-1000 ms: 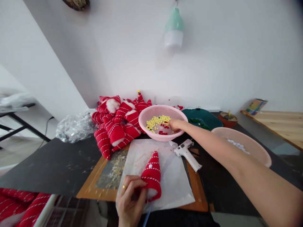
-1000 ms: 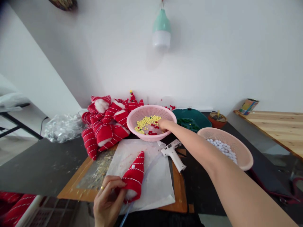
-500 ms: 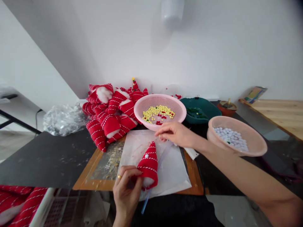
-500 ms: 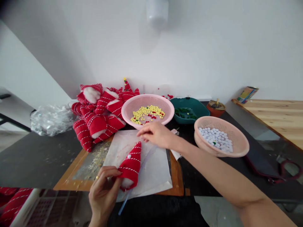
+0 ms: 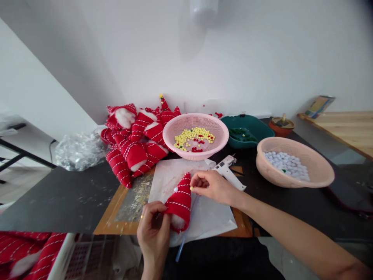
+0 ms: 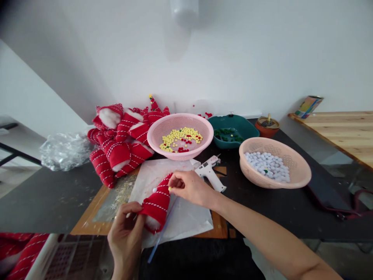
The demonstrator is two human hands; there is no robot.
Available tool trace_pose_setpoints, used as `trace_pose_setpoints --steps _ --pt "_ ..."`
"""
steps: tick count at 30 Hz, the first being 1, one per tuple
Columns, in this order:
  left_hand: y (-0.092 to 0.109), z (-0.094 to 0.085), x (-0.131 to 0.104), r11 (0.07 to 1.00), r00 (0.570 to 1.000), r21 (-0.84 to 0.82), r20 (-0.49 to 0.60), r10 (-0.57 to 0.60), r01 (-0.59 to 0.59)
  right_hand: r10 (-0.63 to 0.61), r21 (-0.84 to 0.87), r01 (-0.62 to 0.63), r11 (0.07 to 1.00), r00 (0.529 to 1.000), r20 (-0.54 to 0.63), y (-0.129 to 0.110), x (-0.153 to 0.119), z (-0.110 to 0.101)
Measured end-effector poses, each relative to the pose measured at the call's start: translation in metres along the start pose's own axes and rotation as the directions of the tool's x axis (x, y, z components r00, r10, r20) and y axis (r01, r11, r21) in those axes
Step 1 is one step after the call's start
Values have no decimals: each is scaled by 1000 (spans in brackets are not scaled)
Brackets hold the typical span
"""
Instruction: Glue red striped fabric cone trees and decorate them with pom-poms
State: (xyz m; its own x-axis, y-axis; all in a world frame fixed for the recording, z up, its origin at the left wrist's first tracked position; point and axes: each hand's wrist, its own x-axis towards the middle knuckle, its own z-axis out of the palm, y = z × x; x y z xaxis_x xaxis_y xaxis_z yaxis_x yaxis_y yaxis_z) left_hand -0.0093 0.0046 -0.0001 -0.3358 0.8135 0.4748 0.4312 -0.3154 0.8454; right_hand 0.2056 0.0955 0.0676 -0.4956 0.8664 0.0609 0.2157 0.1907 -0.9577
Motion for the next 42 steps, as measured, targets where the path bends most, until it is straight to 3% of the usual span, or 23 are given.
trace_pose_setpoints --steps 8,14,17,22,27,33,42 --pt "0 0 0 1000 1000 8 0 4 -4 33 -3 -33 999 999 30 0 -1 4" --pt "4 2 2 1000 1000 -5 3 12 -12 -62 -121 59 991 998 -15 7 2 8" --pt "6 2 2 999 999 -16 25 32 -32 -88 -115 86 990 996 -19 5 5 3" --pt "6 0 2 997 995 -9 68 79 -78 -111 -54 105 993 987 -120 0 13 -13" --pt "8 -3 3 984 975 0 130 179 -180 -137 -149 124 981 987 -84 0 32 -11" --pt "10 -4 5 977 968 34 147 205 -212 -177 -196 158 968 981 -79 10 57 -3" --pt "11 -4 5 974 966 46 149 213 -222 -131 -258 142 956 990 62 8 55 -4"
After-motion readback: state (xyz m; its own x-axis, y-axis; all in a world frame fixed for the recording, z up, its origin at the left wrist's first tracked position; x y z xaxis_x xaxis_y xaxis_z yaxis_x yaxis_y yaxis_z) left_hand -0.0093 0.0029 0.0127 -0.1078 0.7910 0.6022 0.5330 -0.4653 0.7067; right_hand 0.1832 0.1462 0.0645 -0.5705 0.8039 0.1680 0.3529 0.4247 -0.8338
